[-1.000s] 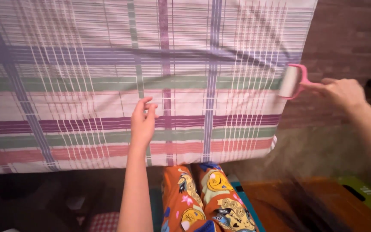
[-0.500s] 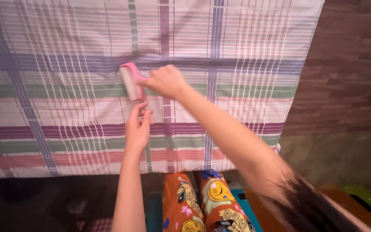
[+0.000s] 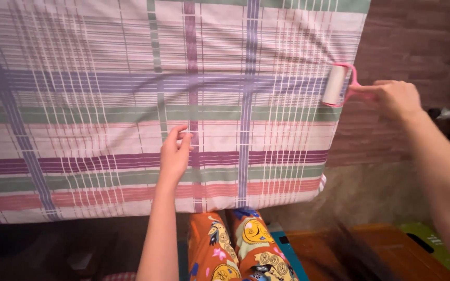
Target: The person uses a pink lint roller to clean a plaid bedsheet, then removes the used adhesive sheet and discards it in a bathroom. They return to the bedroom, smooth the bedsheet by hand, and arrange the pillows at the head of the bed.
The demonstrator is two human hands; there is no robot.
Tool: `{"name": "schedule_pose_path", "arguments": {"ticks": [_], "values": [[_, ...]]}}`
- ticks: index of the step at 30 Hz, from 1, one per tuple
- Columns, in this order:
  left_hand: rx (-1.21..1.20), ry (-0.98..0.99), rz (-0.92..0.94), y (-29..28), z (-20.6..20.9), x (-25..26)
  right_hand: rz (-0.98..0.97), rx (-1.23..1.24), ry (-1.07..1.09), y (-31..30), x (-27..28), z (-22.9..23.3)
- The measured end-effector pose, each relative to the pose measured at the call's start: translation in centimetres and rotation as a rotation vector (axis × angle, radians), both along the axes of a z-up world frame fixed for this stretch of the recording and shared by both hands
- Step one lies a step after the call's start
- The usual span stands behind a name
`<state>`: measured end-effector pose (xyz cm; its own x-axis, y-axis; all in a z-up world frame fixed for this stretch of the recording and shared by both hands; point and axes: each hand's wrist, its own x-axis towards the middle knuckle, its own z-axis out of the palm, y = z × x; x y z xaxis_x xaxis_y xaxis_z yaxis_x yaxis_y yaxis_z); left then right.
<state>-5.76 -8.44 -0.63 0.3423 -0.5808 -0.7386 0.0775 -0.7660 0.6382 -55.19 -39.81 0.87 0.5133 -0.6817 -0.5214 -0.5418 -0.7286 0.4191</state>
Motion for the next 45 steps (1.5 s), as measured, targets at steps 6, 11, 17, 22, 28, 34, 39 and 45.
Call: {"name": "schedule_pose_path", "arguments": {"ticks": [6, 11, 17, 22, 28, 34, 39, 45], "values": [[-0.001, 0.019, -0.004, -0.9, 1.2, -0.3, -0.045, 0.320, -0.579, 4.0, 19.4, -2.8], [0.026, -0.005, 0.012, -0.2, 1.4, 0.5, -0.525, 0.533, -0.985, 10.5, 40.4, -8.1], [0.046, -0.042, 0.028, 1.3, 0.1, 2.5, 0.050, 0.235, -0.845, 9.8, 40.1, -11.4], [-0.024, -0.057, 0.020, 1.9, -0.3, 2.4, -0.004, 0.174, -0.749, 6.7, 17.0, -8.4], [-0.033, -0.011, 0.012, 0.6, -1.1, -0.2, -0.251, 0.036, -0.373, 8.8, -1.2, -3.5], [-0.022, -0.025, 0.000, -0.8, -0.6, -2.0, -0.780, 0.174, -0.554, 19.8, 2.0, -4.7], [0.006, -0.029, -0.019, -0.7, 0.0, -1.6, -0.612, 0.062, -0.685, 20.4, 15.0, -8.1], [0.210, 0.016, -0.030, -2.1, 1.6, -0.5, -0.676, 0.260, -0.729, 3.3, 33.8, -5.2]]}}
